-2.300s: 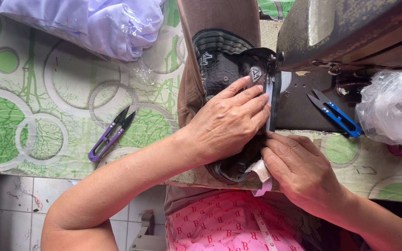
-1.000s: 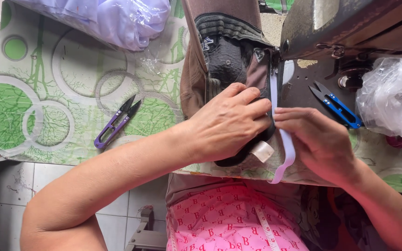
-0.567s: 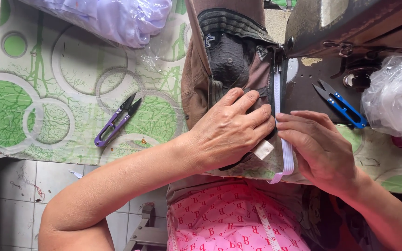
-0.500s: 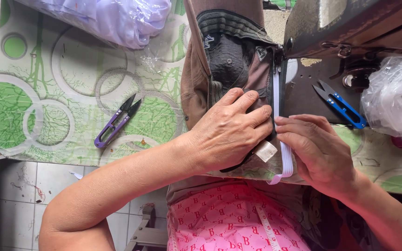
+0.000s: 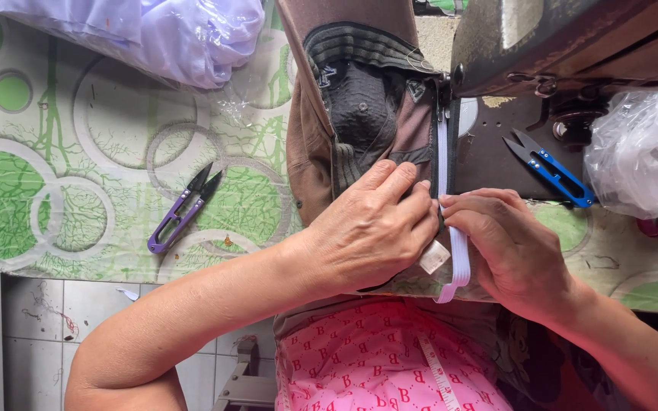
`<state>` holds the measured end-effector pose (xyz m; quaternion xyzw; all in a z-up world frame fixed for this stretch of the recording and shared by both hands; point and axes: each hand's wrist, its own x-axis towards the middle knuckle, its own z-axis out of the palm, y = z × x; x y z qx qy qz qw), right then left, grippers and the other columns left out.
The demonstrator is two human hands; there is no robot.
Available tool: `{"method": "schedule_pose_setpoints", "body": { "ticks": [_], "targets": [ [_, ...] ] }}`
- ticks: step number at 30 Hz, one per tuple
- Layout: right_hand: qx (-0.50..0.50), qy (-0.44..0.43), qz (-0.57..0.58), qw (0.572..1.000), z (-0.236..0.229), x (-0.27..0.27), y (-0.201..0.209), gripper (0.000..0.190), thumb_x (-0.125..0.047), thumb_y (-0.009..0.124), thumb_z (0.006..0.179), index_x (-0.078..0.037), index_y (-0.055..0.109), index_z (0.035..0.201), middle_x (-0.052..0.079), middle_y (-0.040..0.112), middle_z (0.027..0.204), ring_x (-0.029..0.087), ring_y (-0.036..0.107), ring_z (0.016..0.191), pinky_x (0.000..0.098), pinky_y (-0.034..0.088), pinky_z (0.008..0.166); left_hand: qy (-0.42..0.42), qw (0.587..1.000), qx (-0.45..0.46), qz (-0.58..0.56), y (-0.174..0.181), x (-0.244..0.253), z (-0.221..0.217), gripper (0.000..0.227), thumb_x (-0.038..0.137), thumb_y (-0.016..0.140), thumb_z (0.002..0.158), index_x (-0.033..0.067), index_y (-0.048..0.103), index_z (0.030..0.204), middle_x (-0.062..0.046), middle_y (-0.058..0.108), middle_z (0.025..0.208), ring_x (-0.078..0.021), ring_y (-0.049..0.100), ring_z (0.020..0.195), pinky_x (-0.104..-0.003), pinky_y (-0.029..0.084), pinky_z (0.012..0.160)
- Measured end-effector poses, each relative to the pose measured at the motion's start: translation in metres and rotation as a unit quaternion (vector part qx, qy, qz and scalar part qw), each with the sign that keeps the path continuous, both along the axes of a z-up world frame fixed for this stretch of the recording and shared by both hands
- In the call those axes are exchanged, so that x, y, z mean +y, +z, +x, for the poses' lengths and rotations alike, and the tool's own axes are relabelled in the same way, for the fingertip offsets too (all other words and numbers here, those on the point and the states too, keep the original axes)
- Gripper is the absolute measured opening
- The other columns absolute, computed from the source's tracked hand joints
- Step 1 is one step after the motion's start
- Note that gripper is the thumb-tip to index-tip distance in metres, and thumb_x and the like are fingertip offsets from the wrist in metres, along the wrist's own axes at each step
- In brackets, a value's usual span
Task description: Sewing a white fabric strip onto the inner rim of a baseball cap using an industrial sewing machine.
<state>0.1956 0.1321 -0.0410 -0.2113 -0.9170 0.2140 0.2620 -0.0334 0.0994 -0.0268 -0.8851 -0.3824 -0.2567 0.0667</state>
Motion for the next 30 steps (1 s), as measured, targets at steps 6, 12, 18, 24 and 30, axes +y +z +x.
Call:
{"method": "schedule_pose_setpoints", "body": {
  "ticks": [6, 12, 18, 24, 30],
  "targets": [
    [-0.032, 0.015, 0.049, 0.998, -0.003, -0.001, 0.0, 0.02, -0.002, 0.047, 0.103, 0.007, 0.063, 0.11, 0.019, 0.068, 0.114, 0.032, 0.068, 0.111, 0.0483, 0.053, 0.101, -0.01, 0.999, -0.028, -0.024, -0.001, 0.002, -0.002, 0.016, 0.004, 0.057, 0.097, 0.0089, 0.063, 0.083, -0.008, 0.056, 0.084, -0.0285, 0.053, 0.082, -0.041, 0.043, 0.074],
    [-0.033, 0.003, 0.088, 0.996, -0.01, -0.006, 0.005, 0.017, -0.002, 0.052, 0.102, 0.007, 0.066, 0.105, 0.019, 0.069, 0.112, 0.03, 0.068, 0.108, 0.0448, 0.053, 0.1, -0.018, 0.998, -0.035, -0.044, 0.001, 0.003, -0.002, 0.016, 0.006, 0.056, 0.098, 0.0083, 0.062, 0.083, -0.007, 0.055, 0.081, -0.0285, 0.051, 0.081, -0.041, 0.043, 0.074],
    [-0.06, 0.047, 0.123, 0.989, -0.01, -0.009, 0.013, 0.025, -0.002, 0.044, 0.105, 0.01, 0.066, 0.107, 0.025, 0.069, 0.118, 0.037, 0.066, 0.117, 0.0477, 0.048, 0.105, 0.013, 0.997, -0.031, -0.07, -0.007, 0.015, -0.003, 0.01, 0.01, 0.055, 0.094, 0.0038, 0.061, 0.098, -0.009, 0.052, 0.097, -0.0271, 0.049, 0.08, -0.04, 0.042, 0.072],
    [-0.064, 0.061, 0.181, 0.979, -0.016, -0.01, 0.022, 0.022, -0.001, 0.044, 0.104, 0.008, 0.064, 0.099, 0.026, 0.069, 0.111, 0.037, 0.069, 0.111, 0.0479, 0.052, 0.099, -0.036, 0.997, -0.034, -0.053, -0.007, 0.021, -0.01, 0.012, 0.014, 0.056, 0.099, 0.0049, 0.063, 0.104, -0.006, 0.056, 0.095, -0.027, 0.051, 0.085, -0.041, 0.042, 0.076],
    [-0.071, 0.06, 0.182, 0.979, -0.017, -0.007, 0.022, 0.023, -0.002, 0.044, 0.104, 0.008, 0.064, 0.1, 0.024, 0.07, 0.11, 0.036, 0.07, 0.107, 0.0469, 0.052, 0.099, -0.062, 0.995, -0.057, -0.056, -0.009, 0.024, -0.018, 0.017, 0.014, 0.055, 0.102, 0.0026, 0.064, 0.111, -0.007, 0.061, 0.102, -0.0297, 0.059, 0.109, -0.047, 0.042, 0.105]
  ]
}}
